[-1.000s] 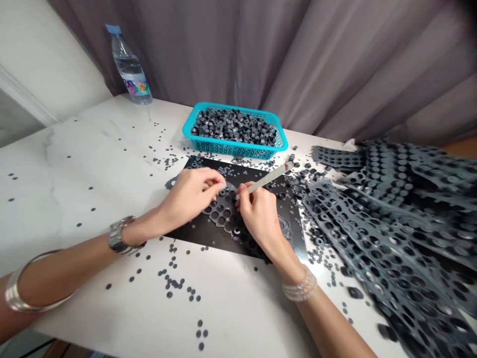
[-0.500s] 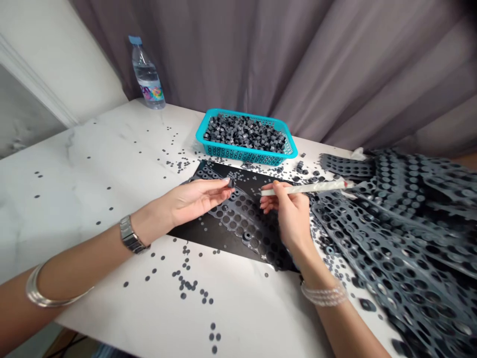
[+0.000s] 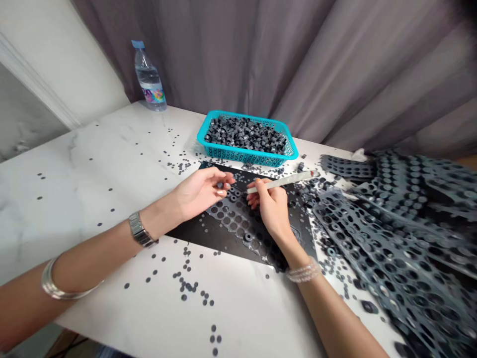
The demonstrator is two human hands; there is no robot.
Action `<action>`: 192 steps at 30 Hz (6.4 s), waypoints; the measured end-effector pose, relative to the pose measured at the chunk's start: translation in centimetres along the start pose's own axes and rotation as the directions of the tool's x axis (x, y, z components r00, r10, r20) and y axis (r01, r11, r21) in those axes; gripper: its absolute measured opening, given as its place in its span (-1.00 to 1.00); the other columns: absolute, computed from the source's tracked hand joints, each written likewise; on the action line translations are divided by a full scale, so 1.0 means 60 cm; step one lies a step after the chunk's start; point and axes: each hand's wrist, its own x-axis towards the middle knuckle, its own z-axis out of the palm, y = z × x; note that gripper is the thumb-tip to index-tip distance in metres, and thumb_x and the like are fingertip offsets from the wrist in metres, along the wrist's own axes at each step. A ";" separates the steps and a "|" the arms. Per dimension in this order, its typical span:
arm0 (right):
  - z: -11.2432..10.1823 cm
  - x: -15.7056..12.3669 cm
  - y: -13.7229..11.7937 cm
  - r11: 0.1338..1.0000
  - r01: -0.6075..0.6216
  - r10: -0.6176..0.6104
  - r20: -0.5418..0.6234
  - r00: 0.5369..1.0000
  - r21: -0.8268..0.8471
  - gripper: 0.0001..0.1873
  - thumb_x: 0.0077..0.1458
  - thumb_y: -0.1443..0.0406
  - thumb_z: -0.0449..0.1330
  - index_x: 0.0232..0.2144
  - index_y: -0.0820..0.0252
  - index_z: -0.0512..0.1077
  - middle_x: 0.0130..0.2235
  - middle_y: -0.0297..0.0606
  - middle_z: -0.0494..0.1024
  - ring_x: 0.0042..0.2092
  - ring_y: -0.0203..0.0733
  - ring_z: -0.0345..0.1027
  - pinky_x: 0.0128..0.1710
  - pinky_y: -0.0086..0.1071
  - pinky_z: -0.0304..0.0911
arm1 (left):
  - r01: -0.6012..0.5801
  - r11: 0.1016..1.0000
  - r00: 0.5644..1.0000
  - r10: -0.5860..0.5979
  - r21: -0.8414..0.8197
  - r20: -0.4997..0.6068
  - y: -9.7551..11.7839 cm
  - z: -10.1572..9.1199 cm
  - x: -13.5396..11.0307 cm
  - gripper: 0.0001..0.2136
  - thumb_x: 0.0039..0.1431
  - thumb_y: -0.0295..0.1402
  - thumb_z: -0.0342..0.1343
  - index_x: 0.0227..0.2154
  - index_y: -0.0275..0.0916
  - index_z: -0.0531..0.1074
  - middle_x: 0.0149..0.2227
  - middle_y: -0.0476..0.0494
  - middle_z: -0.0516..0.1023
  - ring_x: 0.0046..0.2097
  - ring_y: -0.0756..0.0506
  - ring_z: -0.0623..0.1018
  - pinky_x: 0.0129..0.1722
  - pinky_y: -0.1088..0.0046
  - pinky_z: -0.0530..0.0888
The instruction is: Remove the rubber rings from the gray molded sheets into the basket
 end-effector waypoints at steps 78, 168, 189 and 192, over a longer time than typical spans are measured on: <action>0.004 -0.011 0.006 0.883 0.257 -0.220 0.137 0.966 -0.393 -0.64 0.26 0.17 -0.07 -0.48 0.15 0.38 -0.60 -0.34 0.42 -0.55 -0.25 0.32 -0.46 -0.43 0.15 | -0.375 0.430 0.818 0.570 0.821 0.075 0.011 0.016 -0.027 -0.92 0.13 -0.40 0.15 -0.37 -0.28 0.52 -0.37 -0.08 0.49 -0.44 0.06 0.35 -0.41 0.50 0.30; 0.013 0.007 0.007 0.966 0.154 -0.118 0.171 0.978 -0.210 -0.59 0.21 0.03 -0.01 -0.43 0.17 0.45 -0.58 -0.35 0.45 -0.55 -0.26 0.32 -0.49 -0.45 0.18 | -0.269 0.725 0.944 0.330 0.634 0.022 -0.003 -0.007 -0.007 -0.83 0.10 -0.44 0.12 -0.29 -0.29 0.58 -0.61 0.04 0.31 -0.58 0.08 0.17 -0.58 0.52 0.08; 0.016 0.009 0.004 0.977 0.106 -0.089 0.099 0.991 -0.183 -0.60 0.19 0.07 0.00 -0.46 0.21 0.45 -0.57 -0.29 0.48 -0.56 -0.27 0.35 -0.55 -0.46 0.19 | -0.020 0.989 0.999 0.012 -0.144 -0.050 0.028 -0.029 -0.010 -0.90 0.08 -0.58 0.16 -0.50 -0.36 0.40 -0.51 -0.06 0.34 -0.58 0.15 0.19 -0.68 0.68 0.10; 0.008 0.013 0.001 0.998 0.022 -0.021 0.019 1.000 -0.051 -0.60 0.14 0.05 0.04 -0.45 0.24 0.45 -0.58 -0.31 0.46 -0.60 -0.30 0.31 -0.65 -0.49 0.15 | 0.073 0.964 0.994 -0.093 -0.256 -0.065 0.018 -0.031 -0.004 -0.92 0.12 -0.61 0.11 -0.46 -0.39 0.41 -0.36 -0.26 0.44 -0.52 0.13 0.31 -0.64 0.71 0.24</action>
